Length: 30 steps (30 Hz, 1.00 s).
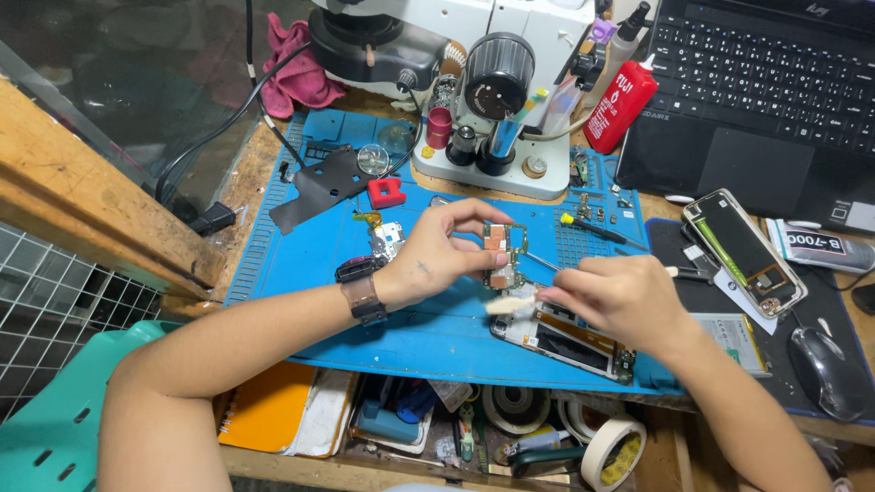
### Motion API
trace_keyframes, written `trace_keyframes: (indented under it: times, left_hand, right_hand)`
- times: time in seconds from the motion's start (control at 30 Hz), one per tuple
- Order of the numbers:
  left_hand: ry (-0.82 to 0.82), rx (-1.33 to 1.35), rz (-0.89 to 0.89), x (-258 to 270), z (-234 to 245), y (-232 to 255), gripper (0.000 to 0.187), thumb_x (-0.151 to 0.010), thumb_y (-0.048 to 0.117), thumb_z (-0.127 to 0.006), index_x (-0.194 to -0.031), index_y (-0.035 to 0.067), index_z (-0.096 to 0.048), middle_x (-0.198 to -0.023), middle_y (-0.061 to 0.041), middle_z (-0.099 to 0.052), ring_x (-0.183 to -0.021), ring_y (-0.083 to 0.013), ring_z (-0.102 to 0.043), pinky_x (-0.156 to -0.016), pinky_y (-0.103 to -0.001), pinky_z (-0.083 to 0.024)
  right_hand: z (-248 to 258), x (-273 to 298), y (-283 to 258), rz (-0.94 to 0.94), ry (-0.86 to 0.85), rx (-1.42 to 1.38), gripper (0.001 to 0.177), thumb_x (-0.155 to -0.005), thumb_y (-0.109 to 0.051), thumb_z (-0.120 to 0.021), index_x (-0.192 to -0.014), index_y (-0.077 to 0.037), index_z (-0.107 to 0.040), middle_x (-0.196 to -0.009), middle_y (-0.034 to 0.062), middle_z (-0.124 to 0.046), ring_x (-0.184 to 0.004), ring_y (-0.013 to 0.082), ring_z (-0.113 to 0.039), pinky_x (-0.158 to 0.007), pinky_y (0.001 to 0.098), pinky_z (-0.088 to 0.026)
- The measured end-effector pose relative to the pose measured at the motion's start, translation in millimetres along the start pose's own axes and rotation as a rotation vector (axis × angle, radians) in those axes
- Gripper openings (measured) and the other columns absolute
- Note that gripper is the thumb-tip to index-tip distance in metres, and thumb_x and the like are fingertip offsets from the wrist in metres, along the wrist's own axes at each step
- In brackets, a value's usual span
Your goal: The person uses a wooden stick to clean a small electronic component, then uses tweezers to place it into a disassembled smartphone chassis. They continue to use tweezers to adjust internal connectors and components within the phone's frame.
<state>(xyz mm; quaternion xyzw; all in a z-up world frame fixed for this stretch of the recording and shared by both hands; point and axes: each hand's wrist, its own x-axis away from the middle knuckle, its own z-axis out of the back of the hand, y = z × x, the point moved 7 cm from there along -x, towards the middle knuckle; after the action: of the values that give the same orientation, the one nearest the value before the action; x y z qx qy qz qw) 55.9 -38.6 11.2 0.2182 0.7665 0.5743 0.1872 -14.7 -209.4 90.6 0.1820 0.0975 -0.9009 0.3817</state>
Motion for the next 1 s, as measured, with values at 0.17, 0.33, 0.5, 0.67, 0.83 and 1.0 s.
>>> trace_keyframes:
  times: [0.17, 0.33, 0.5, 0.67, 0.83, 1.0]
  left_hand:
    - [-0.031, -0.050, -0.107, 3.5, -2.5, 5.8, 0.038, -0.088, -0.004, -0.073, -0.123, 0.000, -0.057, -0.111, -0.008, -0.065, -0.092, -0.0179, -0.076, -0.075, -0.030, -0.067]
    - [-0.018, -0.018, -0.086, 3.5, 0.9, 2.5, 0.037, -0.088, -0.002, -0.073, -0.121, 0.000, -0.057, -0.110, -0.008, -0.066, -0.090, -0.0160, -0.076, -0.071, -0.028, -0.066]
    - [-0.031, -0.108, -0.145, 2.4, 0.8, 5.7, 0.035, -0.087, -0.001, -0.077, -0.118, -0.001, -0.060, -0.110, -0.007, -0.066, -0.091, -0.0145, -0.075, -0.074, -0.027, -0.066]
    - [-0.042, -0.147, -0.145, 1.7, 2.2, 6.1, 0.034, -0.088, -0.002, -0.077, -0.118, -0.001, -0.061, -0.108, -0.007, -0.067, -0.092, -0.0146, -0.075, -0.076, -0.027, -0.065]
    - [-0.031, -0.067, -0.058, 1.0, 2.3, 1.3, 0.033, -0.086, -0.003, -0.075, -0.115, 0.000, -0.060, -0.109, -0.007, -0.067, -0.091, -0.0147, -0.076, -0.072, -0.029, -0.067]
    - [-0.022, -0.053, -0.068, -0.4, 3.3, 1.6, 0.032, -0.086, -0.004, -0.075, -0.114, -0.001, -0.059, -0.110, -0.007, -0.068, -0.092, -0.0156, -0.076, -0.073, -0.030, -0.067]
  right_hand:
    - [15.5, 2.6, 15.9, -0.170, 0.134, -0.128, 0.020, -0.086, -0.027, -0.080, -0.077, -0.010, -0.074, -0.062, 0.0026, -0.060, -0.048, 0.0186, -0.056, -0.045, 0.0342, -0.041]
    - [13.6, 0.9, 14.1, -0.145, 0.058, -0.074, 0.023, -0.081, -0.029, -0.082, -0.070, -0.011, -0.074, -0.056, 0.0019, -0.061, -0.045, 0.0189, -0.055, -0.043, 0.0346, -0.038]
    - [9.8, 0.7, 21.7, -0.162, -0.048, -0.077, 0.028, -0.076, -0.031, -0.085, -0.064, -0.010, -0.071, -0.053, 0.0025, -0.059, -0.044, 0.0202, -0.055, -0.042, 0.0361, -0.038]
    - [21.0, 0.0, 21.7, -0.090, 0.104, -0.078, 0.022, -0.082, -0.026, -0.082, -0.070, -0.010, -0.072, -0.058, 0.0023, -0.058, -0.048, 0.0201, -0.055, -0.046, 0.0361, -0.039]
    - [14.5, 0.2, 23.1, -0.068, -0.015, -0.005, 0.030, -0.077, -0.032, -0.085, -0.063, -0.010, -0.070, -0.053, 0.0043, -0.057, -0.047, 0.0230, -0.057, -0.045, 0.0376, -0.039]
    - [17.3, 2.8, 32.5, -0.152, 0.080, -0.075, 0.018, -0.088, -0.028, -0.078, -0.083, -0.011, -0.077, -0.064, 0.0018, -0.062, -0.052, 0.0198, -0.057, -0.049, 0.0339, -0.042]
